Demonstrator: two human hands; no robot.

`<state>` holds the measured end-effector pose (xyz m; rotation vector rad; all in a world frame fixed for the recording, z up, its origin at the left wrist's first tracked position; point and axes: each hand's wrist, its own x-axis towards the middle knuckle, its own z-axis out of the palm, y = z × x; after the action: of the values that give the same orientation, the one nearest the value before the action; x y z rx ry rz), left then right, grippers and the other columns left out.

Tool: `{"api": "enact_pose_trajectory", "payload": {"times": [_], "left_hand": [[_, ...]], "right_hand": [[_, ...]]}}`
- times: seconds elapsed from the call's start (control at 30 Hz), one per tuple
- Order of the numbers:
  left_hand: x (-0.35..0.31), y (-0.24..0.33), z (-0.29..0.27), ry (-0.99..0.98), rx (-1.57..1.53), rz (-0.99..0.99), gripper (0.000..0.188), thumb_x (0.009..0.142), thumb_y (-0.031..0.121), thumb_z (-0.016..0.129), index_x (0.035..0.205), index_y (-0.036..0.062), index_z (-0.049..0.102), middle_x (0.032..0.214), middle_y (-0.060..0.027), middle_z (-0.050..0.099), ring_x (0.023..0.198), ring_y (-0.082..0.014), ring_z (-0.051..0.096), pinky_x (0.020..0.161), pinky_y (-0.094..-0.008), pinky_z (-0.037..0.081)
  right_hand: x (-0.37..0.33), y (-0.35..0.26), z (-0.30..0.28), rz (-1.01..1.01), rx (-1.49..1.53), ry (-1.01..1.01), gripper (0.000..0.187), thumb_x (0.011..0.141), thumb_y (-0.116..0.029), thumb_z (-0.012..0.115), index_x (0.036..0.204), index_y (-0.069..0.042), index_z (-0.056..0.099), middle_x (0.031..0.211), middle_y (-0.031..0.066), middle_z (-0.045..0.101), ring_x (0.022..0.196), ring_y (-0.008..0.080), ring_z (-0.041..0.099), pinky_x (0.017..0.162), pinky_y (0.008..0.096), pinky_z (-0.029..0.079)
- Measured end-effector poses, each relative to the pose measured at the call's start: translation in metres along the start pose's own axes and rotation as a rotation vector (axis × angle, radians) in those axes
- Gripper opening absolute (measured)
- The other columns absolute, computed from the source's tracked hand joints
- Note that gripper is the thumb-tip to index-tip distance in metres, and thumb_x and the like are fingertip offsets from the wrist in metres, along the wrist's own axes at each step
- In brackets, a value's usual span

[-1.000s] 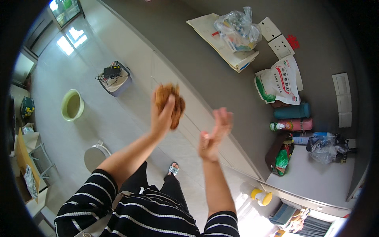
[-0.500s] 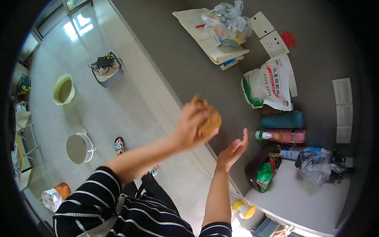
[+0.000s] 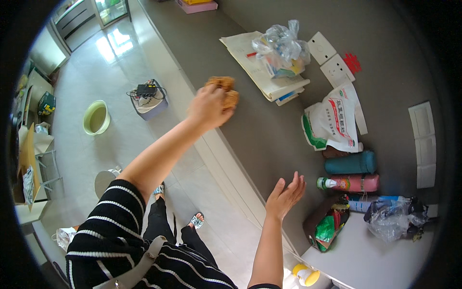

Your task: The person wipes a countertop, moves items including a stack of papers and a small container to clean underneath them, and then wipes the front and side panels of the cabinetry with a cloth.

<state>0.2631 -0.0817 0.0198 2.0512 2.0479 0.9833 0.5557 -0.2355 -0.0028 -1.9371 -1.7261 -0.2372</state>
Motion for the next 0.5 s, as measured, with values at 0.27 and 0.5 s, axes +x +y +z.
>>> {"api": "enact_pose_trajectory", "payload": {"times": [0.27, 0.5], "left_hand": [[0.048, -0.173, -0.007, 0.676, -0.648, -0.428, 0.032, 0.09, 0.033, 0.064, 0.098, 0.0015, 0.065, 0.097, -0.007, 0.061, 0.088, -0.0214, 0.062, 0.077, -0.0356, 0.05], [0.046, -0.149, 0.067, 0.714, -1.173, -0.736, 0.042, 0.092, 0.039, 0.06, 0.117, 0.0071, 0.049, 0.102, -0.006, 0.055, 0.086, -0.0142, 0.056, 0.068, -0.0316, 0.051]], "right_hand": [[0.001, -0.007, -0.002, -0.013, -0.057, -0.076, 0.052, 0.099, -0.04, 0.044, 0.138, -0.005, 0.044, 0.145, 0.0224, 0.037, 0.136, 0.0412, 0.031, 0.112, 0.0525, 0.024], [0.005, -0.015, 0.003, -0.044, -0.087, -0.115, 0.049, 0.101, -0.037, 0.044, 0.135, -0.002, 0.046, 0.142, 0.0207, 0.042, 0.134, 0.0363, 0.035, 0.111, 0.0478, 0.025]]}}
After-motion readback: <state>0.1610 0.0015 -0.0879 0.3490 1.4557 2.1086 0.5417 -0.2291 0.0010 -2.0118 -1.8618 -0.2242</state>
